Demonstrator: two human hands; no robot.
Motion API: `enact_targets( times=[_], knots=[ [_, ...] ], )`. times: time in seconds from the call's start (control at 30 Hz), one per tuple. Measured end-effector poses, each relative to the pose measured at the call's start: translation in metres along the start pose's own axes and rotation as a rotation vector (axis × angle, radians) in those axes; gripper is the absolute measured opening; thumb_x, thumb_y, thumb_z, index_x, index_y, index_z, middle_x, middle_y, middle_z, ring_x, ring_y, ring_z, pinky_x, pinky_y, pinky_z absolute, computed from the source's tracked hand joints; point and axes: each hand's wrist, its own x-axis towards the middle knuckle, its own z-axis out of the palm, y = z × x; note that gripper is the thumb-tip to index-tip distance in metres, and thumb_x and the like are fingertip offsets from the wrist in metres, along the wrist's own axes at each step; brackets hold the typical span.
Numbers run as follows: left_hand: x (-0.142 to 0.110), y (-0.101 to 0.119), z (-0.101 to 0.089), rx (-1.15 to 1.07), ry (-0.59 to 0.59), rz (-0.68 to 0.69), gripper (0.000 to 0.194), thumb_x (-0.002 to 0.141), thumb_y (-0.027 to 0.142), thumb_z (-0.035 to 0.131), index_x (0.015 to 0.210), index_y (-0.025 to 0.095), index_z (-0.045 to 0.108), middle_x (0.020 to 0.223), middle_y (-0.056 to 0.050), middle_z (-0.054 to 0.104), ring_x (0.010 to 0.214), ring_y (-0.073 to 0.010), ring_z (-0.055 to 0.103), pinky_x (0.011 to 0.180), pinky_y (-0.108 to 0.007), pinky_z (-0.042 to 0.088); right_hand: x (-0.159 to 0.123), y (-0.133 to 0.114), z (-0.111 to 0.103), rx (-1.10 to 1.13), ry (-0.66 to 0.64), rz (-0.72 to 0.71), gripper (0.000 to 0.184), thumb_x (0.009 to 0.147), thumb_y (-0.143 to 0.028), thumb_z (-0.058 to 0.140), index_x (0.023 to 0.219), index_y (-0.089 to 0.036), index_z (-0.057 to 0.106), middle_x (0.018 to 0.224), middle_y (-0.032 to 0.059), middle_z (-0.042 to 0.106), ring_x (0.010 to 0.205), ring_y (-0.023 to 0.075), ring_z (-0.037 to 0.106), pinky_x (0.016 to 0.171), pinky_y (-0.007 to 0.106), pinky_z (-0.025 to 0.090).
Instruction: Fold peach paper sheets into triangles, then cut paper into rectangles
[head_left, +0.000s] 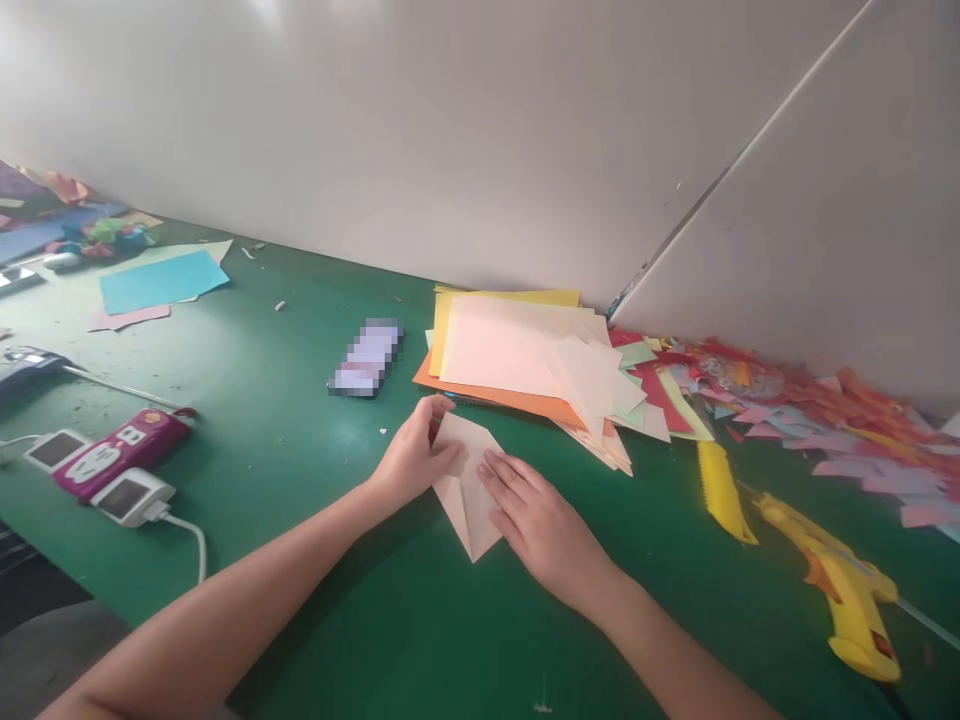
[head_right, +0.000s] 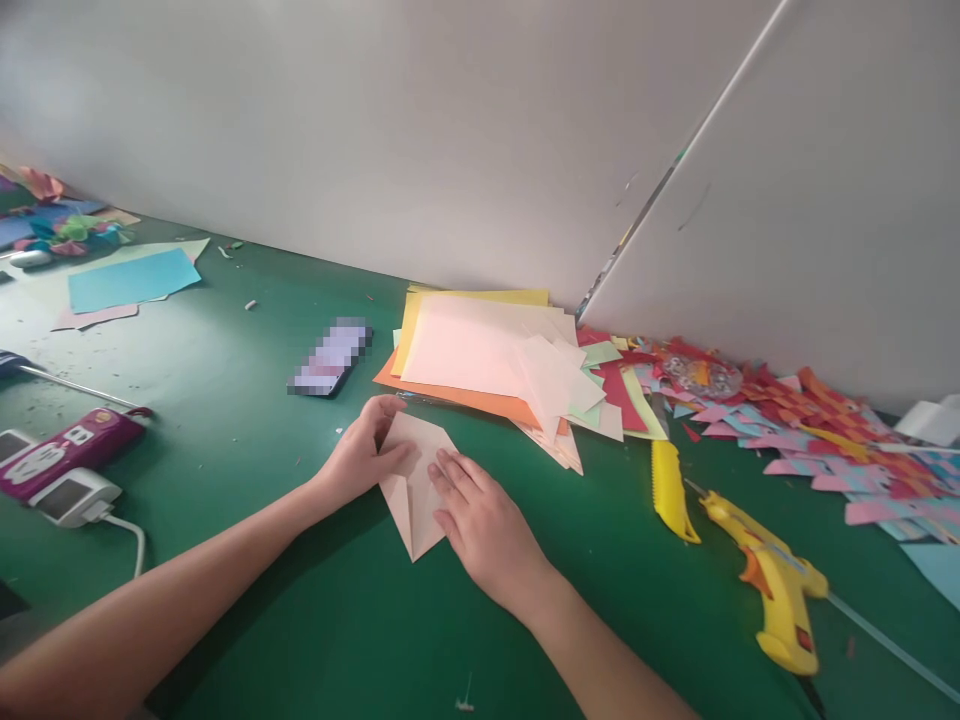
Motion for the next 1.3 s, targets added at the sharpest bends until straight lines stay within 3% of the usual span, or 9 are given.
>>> enact_targets(
  times=[0.1,0.23,0.33,0.5,0.63,0.9,1.3],
  knots=[
    [0.0,0.001,0.001,-0.058,0.07,0.024,0.034,0.076,0.015,0.057,0.106,0.021,0.041,0.083,0.002,0.053,0.067,-0.0107,0.053,0.061,-0.023,0.045,0.001,-0.001,-0.005,0.048,0.0,0.032,0.044,0.095,-0.029,0.036,0.137,-0.02,0.04,0.145,0.0046,0.038,0.132,0.0229,0.036,0.103,0.043,0.043],
    [0.0,0.002,0.001,0.039,0.078,0.198,0.017,0.079,0.012,0.053,0.094,0.02,0.048,0.086,0.001,0.057,0.074,-0.0112,0.054,0.068,-0.024,0.047,0.001,-0.003,-0.008,0.146,0.027,0.111,0.036,0.092,-0.027,0.042,0.128,-0.021,0.043,0.139,0.0073,0.046,0.127,0.0224,0.041,0.093,0.039,0.051],
    [0.0,0.002,0.001,0.078,0.063,0.321,0.013,0.082,0.009,0.048,0.09,0.019,0.052,0.088,-0.002,0.058,0.077,-0.0122,0.055,0.068,-0.024,0.048,0.0,-0.004,-0.008,0.167,0.022,0.122,0.031,0.092,-0.026,0.042,0.122,-0.02,0.043,0.132,0.0093,0.051,0.127,0.023,0.038,0.093,0.04,0.05],
    [0.001,0.001,0.001,0.183,-0.04,0.517,0.015,0.085,0.009,0.047,0.083,0.018,0.059,0.092,-0.005,0.061,0.085,-0.0157,0.055,0.077,-0.03,0.048,0.001,-0.003,-0.009,0.185,-0.004,0.124,0.013,0.093,-0.029,0.04,0.101,-0.022,0.047,0.125,0.0085,0.054,0.13,0.0236,0.035,0.095,0.041,0.047],
    [0.001,0.0,-0.003,0.226,-0.166,0.615,0.016,0.089,0.014,0.048,0.082,0.017,0.061,0.094,-0.005,0.066,0.087,-0.0162,0.057,0.077,-0.029,0.049,0.0,-0.002,-0.011,0.175,0.015,0.112,0.011,0.092,-0.03,0.041,0.097,-0.023,0.048,0.13,0.0079,0.052,0.128,0.0241,0.038,0.093,0.042,0.048],
    [0.001,-0.002,-0.004,0.213,-0.279,0.722,0.021,0.092,0.016,0.044,0.09,0.018,0.065,0.097,-0.005,0.069,0.099,-0.0172,0.061,0.088,-0.031,0.051,-0.001,0.0,-0.009,0.191,0.021,0.106,0.013,0.093,-0.032,0.041,0.098,-0.023,0.048,0.138,0.0084,0.045,0.129,0.024,0.037,0.094,0.043,0.047],
    [0.0,-0.004,-0.006,0.197,-0.324,0.717,0.018,0.091,0.017,0.047,0.093,0.017,0.065,0.101,-0.005,0.07,0.104,-0.0164,0.061,0.092,-0.029,0.049,0.001,0.0,-0.012,0.223,0.019,0.094,0.023,0.093,-0.031,0.041,0.114,-0.024,0.046,0.126,0.0073,0.054,0.127,0.023,0.04,0.095,0.043,0.048]
  ],
)
